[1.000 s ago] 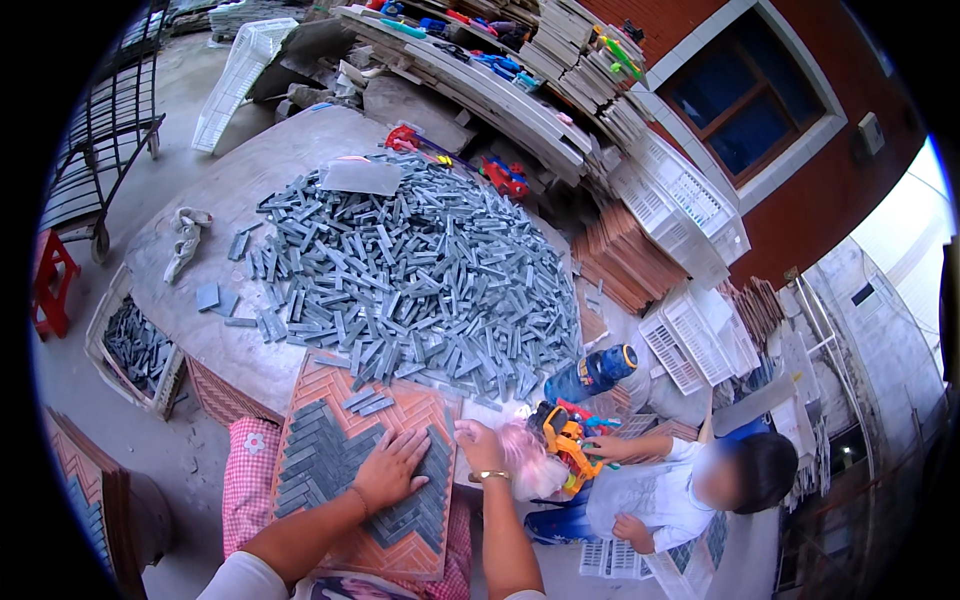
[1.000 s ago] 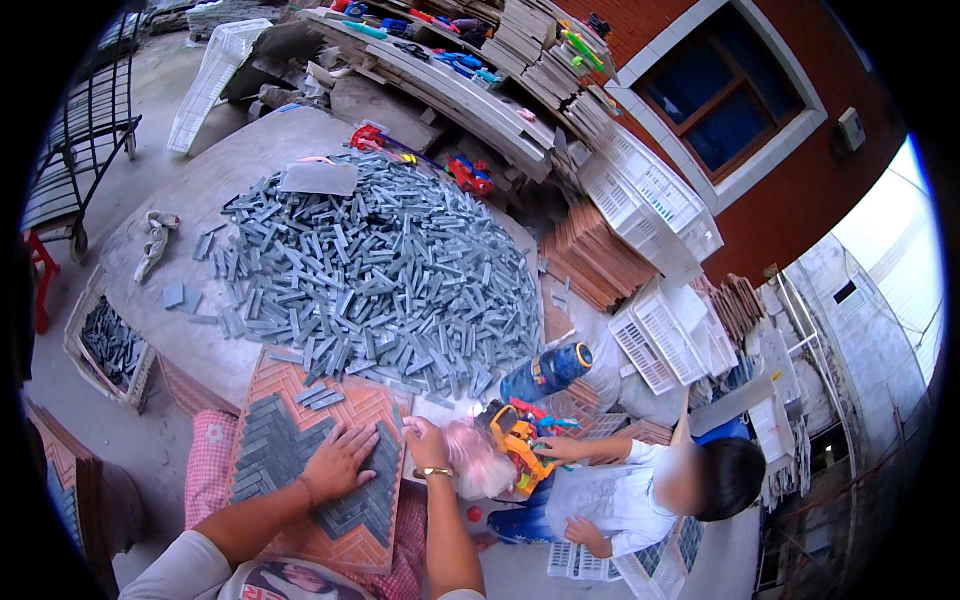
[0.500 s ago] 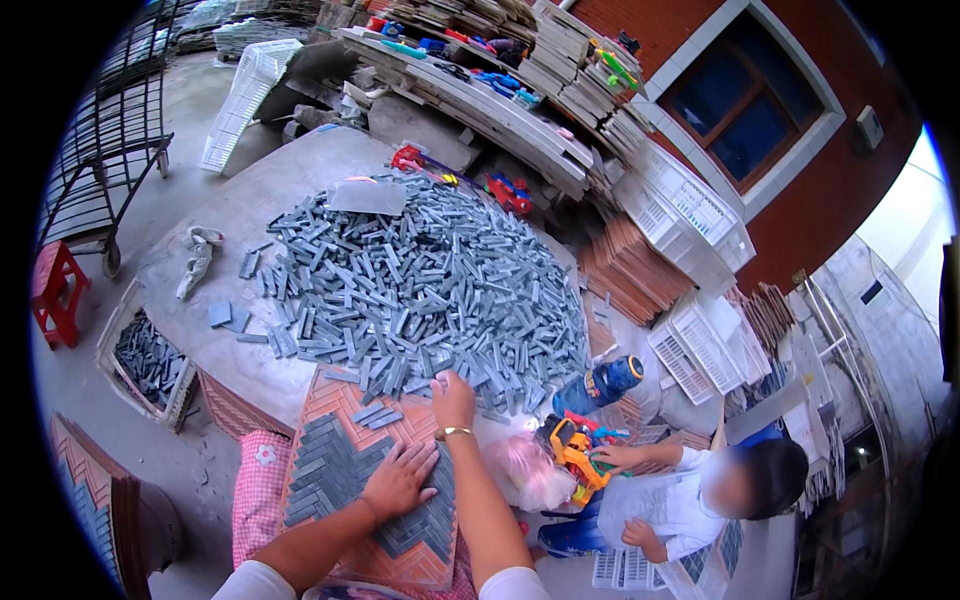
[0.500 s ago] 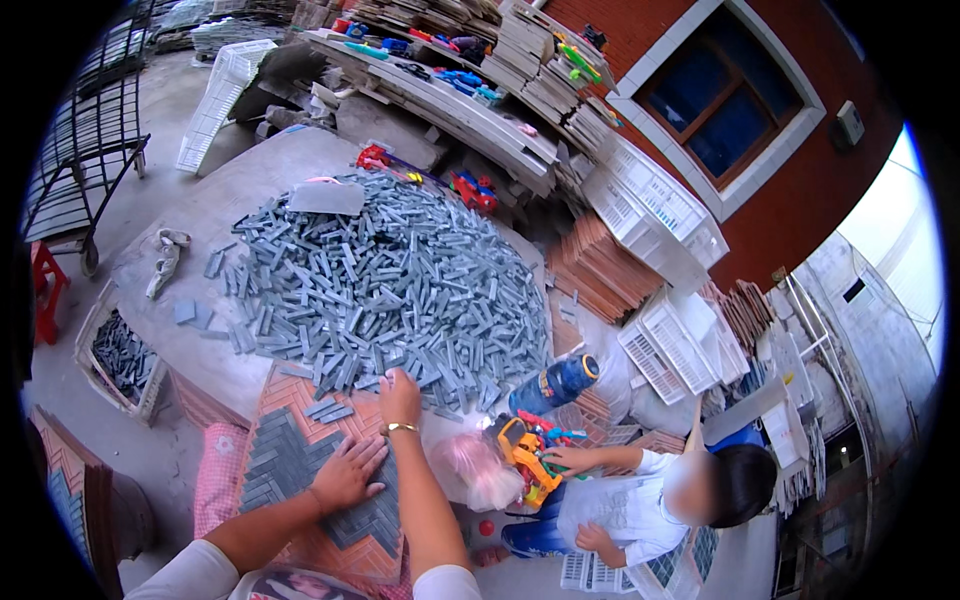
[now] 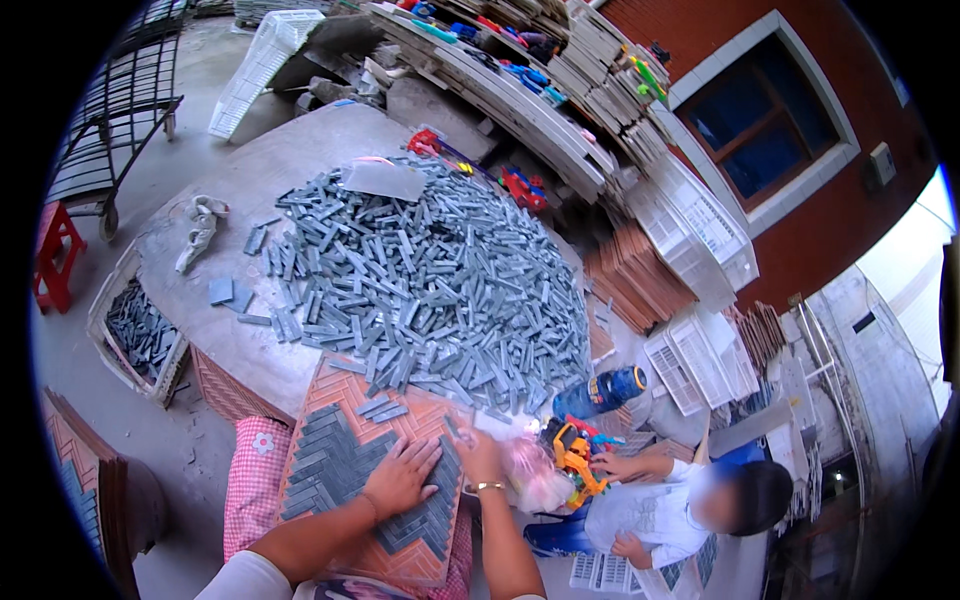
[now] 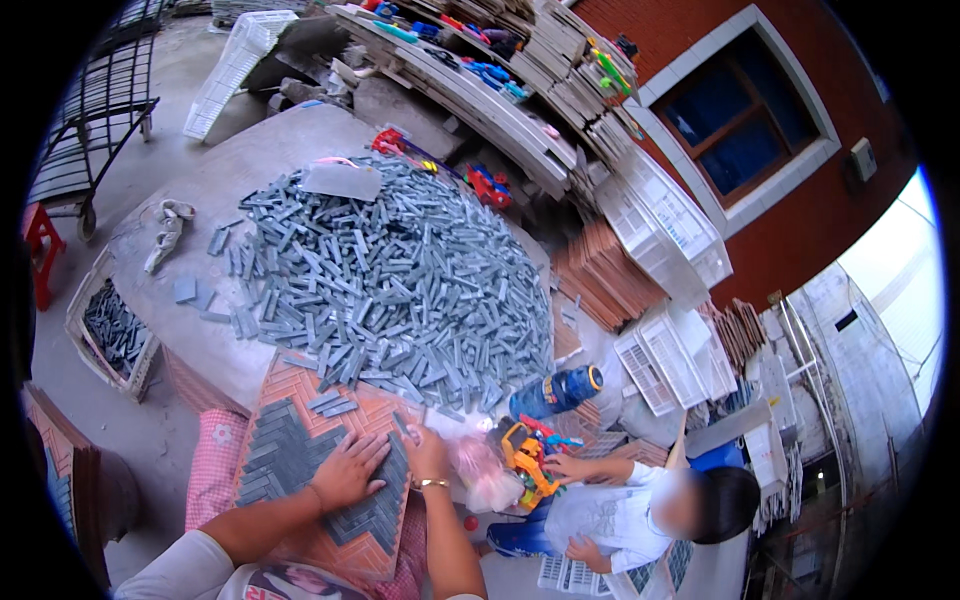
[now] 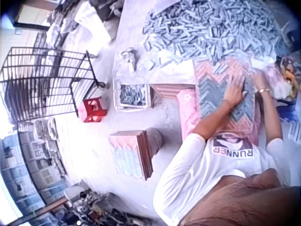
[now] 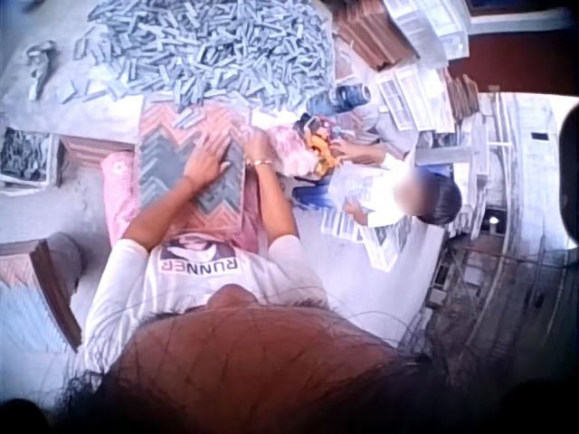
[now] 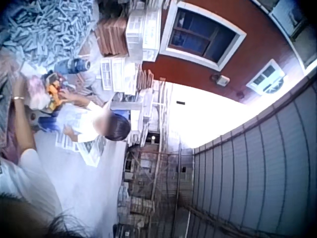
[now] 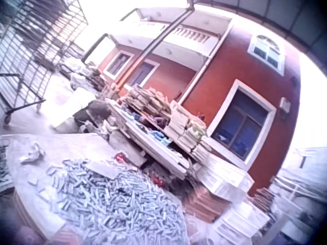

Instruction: The person sits on the floor and arranges small rectangular tiles by hand onto a larger board, forming a herringbone pattern. A child is nearby playing with toys.

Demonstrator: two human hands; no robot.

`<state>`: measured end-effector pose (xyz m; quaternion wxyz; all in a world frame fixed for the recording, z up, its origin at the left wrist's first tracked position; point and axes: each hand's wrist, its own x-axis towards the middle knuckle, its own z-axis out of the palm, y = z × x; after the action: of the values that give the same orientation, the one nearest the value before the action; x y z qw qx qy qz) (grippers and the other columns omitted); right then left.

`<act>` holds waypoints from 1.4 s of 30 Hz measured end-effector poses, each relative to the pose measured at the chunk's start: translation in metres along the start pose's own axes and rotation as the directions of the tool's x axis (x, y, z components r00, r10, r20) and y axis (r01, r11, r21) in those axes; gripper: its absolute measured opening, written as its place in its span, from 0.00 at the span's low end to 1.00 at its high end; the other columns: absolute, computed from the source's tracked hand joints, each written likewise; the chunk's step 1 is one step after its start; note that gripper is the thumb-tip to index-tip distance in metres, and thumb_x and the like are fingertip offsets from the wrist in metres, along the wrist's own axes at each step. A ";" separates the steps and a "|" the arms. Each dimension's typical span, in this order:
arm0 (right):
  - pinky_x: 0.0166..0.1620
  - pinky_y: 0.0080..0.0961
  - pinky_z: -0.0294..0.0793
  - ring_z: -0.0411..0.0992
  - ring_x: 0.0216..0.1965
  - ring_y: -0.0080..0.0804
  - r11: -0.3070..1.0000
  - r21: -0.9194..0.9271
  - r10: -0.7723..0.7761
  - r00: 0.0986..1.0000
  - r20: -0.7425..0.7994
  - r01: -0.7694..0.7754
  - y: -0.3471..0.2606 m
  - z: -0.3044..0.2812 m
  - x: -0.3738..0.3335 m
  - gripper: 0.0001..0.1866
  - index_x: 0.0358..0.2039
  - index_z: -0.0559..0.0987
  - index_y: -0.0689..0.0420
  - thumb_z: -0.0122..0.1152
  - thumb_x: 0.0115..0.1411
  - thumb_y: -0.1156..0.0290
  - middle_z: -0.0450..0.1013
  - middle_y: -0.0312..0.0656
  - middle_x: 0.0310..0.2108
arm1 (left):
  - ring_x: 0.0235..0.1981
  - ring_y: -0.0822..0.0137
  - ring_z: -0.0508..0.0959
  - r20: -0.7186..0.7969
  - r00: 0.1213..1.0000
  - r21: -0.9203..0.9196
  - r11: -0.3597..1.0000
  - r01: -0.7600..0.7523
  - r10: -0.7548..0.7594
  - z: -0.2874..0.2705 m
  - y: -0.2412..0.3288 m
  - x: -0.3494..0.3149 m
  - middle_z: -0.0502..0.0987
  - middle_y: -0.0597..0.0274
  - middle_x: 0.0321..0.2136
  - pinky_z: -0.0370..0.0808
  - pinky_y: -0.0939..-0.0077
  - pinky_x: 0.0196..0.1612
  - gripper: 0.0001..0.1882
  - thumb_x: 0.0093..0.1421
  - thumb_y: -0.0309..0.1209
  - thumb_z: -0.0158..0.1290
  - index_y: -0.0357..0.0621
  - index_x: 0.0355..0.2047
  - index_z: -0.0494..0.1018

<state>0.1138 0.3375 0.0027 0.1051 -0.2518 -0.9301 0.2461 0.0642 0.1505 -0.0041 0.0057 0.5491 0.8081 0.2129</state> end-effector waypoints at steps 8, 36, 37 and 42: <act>0.39 0.35 0.72 0.73 0.36 0.44 0.999 -0.043 0.018 0.998 -0.058 -0.020 -0.004 0.001 -0.024 0.12 0.36 0.78 0.55 0.60 0.50 0.66 0.75 0.47 0.34 | 0.62 0.61 0.54 -0.001 1.000 0.019 1.000 -0.009 0.009 0.001 -0.002 0.000 0.57 0.55 0.59 0.45 0.60 0.64 0.35 0.57 0.50 0.44 0.38 0.58 0.56; 0.29 0.33 0.68 0.70 0.23 0.41 0.897 0.435 0.262 0.888 -0.377 -0.080 0.015 0.063 -0.004 0.14 0.27 0.75 0.60 0.57 0.55 0.60 0.71 0.47 0.20 | 0.37 0.49 0.71 -0.354 0.838 -0.068 0.905 0.420 -0.415 0.003 -0.125 0.095 0.72 0.48 0.32 0.69 0.61 0.41 0.20 0.44 0.37 0.60 0.37 0.33 0.69; 0.29 0.34 0.69 0.70 0.23 0.41 0.897 0.434 0.262 0.887 -0.380 -0.080 0.017 0.064 -0.004 0.14 0.27 0.75 0.60 0.57 0.55 0.60 0.71 0.46 0.21 | 0.35 0.51 0.72 -0.283 0.856 -0.099 0.901 0.423 -0.433 0.003 -0.126 0.095 0.73 0.48 0.30 0.69 0.62 0.40 0.19 0.46 0.36 0.59 0.37 0.32 0.68; 0.32 0.32 0.70 0.72 0.28 0.40 0.853 0.515 0.264 0.919 -0.293 -0.081 0.013 0.053 -0.007 0.11 0.32 0.76 0.57 0.58 0.54 0.63 0.73 0.46 0.26 | 0.23 0.62 0.74 -0.098 0.885 -0.545 0.769 0.334 -0.454 -0.030 -0.099 0.073 0.72 0.55 0.20 0.71 0.70 0.28 0.13 0.57 0.34 0.51 0.36 0.31 0.65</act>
<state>0.1083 0.3221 -0.0496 0.3083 -0.3402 -0.7749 0.4344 -0.0602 0.1749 0.0051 0.1057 0.3165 0.8143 0.4749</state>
